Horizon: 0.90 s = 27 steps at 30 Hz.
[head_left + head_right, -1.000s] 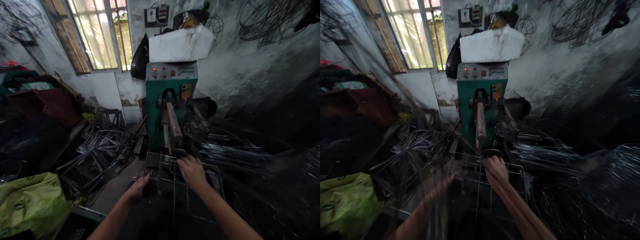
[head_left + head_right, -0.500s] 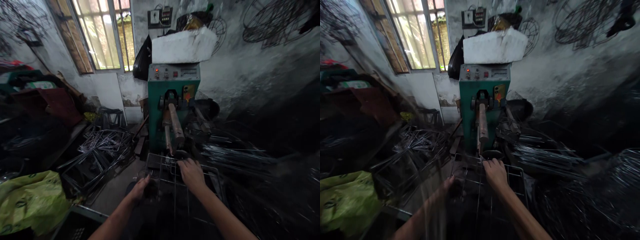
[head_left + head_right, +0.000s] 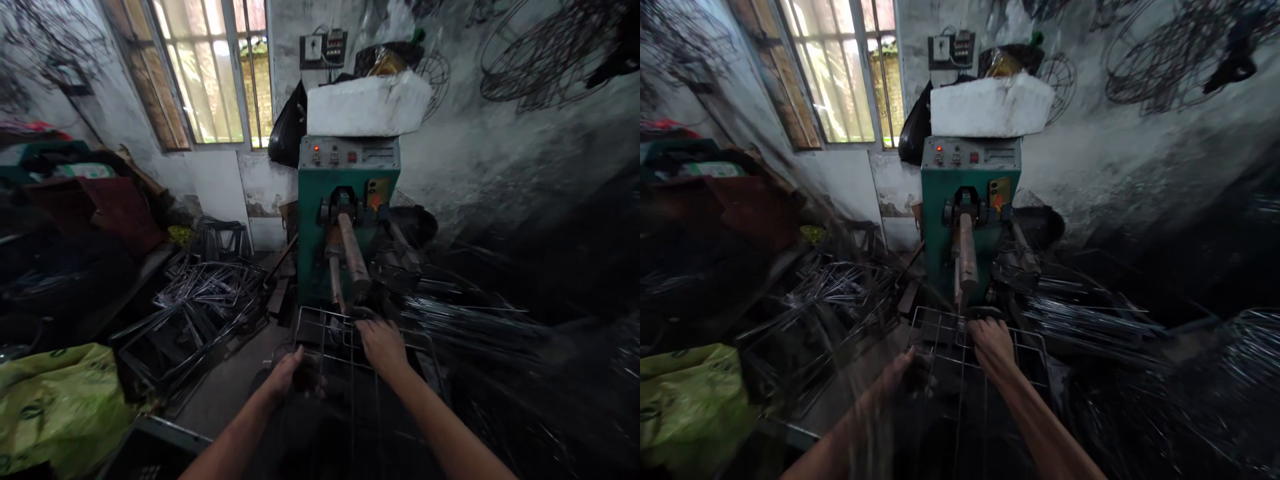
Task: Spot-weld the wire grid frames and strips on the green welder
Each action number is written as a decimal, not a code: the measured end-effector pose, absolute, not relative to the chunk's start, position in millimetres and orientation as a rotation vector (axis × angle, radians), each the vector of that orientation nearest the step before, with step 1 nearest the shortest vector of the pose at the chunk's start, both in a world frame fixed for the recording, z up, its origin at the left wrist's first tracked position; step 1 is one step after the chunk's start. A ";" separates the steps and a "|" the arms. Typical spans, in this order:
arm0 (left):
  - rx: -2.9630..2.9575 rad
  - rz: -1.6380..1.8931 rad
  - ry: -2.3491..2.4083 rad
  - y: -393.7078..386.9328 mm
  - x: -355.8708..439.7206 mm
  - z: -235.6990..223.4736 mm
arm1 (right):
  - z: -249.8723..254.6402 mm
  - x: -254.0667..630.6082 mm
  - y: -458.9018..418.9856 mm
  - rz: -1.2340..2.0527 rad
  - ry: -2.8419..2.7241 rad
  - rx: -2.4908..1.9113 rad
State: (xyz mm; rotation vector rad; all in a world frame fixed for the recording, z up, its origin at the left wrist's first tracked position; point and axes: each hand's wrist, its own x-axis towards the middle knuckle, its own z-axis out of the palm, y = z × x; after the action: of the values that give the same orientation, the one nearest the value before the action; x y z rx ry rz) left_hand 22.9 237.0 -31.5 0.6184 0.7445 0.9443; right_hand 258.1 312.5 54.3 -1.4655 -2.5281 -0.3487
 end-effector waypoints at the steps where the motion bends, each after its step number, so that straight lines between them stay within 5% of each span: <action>1: 0.601 0.944 0.741 237.1 22.8 -33.1 | 53.3 257.4 313.0 -0.361 -2.528 -1.460; 27: 0.578 0.884 0.640 263.8 30.3 -36.6 | 52.0 256.7 329.9 -0.274 -2.471 -1.559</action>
State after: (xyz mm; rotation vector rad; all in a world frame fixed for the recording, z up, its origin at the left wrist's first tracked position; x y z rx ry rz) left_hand 30.3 263.8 -36.6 0.5778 0.6403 0.8840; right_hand 256.7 329.9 52.0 -1.5590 -2.4709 -0.2738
